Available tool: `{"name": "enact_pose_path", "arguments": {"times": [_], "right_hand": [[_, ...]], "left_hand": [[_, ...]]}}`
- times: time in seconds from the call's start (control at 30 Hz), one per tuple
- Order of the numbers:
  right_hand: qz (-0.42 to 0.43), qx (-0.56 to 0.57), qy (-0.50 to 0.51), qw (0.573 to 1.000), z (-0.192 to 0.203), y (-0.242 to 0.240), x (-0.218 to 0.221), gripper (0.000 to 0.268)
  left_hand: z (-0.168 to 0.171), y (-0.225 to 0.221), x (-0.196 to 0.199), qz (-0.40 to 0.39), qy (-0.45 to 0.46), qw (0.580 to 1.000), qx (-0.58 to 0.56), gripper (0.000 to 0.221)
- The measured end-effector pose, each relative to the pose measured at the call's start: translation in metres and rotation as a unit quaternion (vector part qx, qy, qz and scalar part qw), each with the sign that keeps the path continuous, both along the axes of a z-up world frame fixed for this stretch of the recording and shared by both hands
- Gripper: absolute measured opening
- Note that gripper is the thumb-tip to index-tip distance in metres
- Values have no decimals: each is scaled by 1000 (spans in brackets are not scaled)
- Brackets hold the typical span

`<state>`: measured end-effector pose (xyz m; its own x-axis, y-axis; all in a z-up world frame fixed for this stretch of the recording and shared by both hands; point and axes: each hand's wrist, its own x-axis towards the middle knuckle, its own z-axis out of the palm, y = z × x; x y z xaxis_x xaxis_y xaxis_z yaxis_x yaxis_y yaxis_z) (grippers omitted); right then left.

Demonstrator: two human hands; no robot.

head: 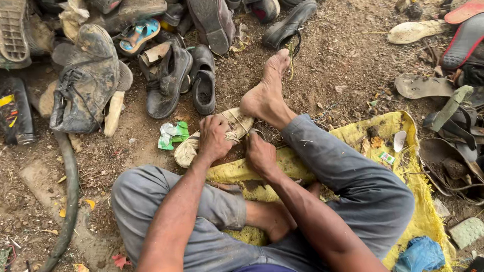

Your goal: The person repairs various shoes by hand, using a knife to trim materials, inserting new soles, and cleaning the interiors.

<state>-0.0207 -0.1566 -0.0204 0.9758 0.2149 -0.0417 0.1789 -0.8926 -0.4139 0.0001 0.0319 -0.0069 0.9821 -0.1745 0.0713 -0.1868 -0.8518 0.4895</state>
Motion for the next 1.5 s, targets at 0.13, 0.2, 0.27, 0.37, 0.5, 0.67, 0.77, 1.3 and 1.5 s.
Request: {"name": "enact_pose_path", "arguments": {"times": [0.13,0.2,0.27,0.37,0.5,0.67,0.77,1.3,1.5], "right_hand": [[14,-16,3,1000,6,7,4,19],[24,-14,22,999,17,-1,-15,18],[32,-10,36,999,28,-12,-38,18],[12,-33,77,996,27,-28,-58,22],[31,-17,22,999,4,-43,-34,18],[-58,142,272,950,-2,-49,28,31],[-29,129,269,954,-8,-59,11,38],[-5,121,147,982,13,-28,-21,37],[-59,83,185,978,18,-20,-44,36]], "left_hand": [[2,4,2,11,7,998,-63,47],[-1,5,1,9,14,997,-72,48],[-1,8,3,4,3,996,-93,44],[-8,9,5,11,36,996,-75,41],[-19,13,9,-2,30,998,-63,38],[-28,11,5,-3,0,995,-96,27],[-29,14,7,-2,-2,992,-129,26],[-34,15,18,22,26,990,-134,34],[-47,22,10,11,18,987,-158,35]]}}
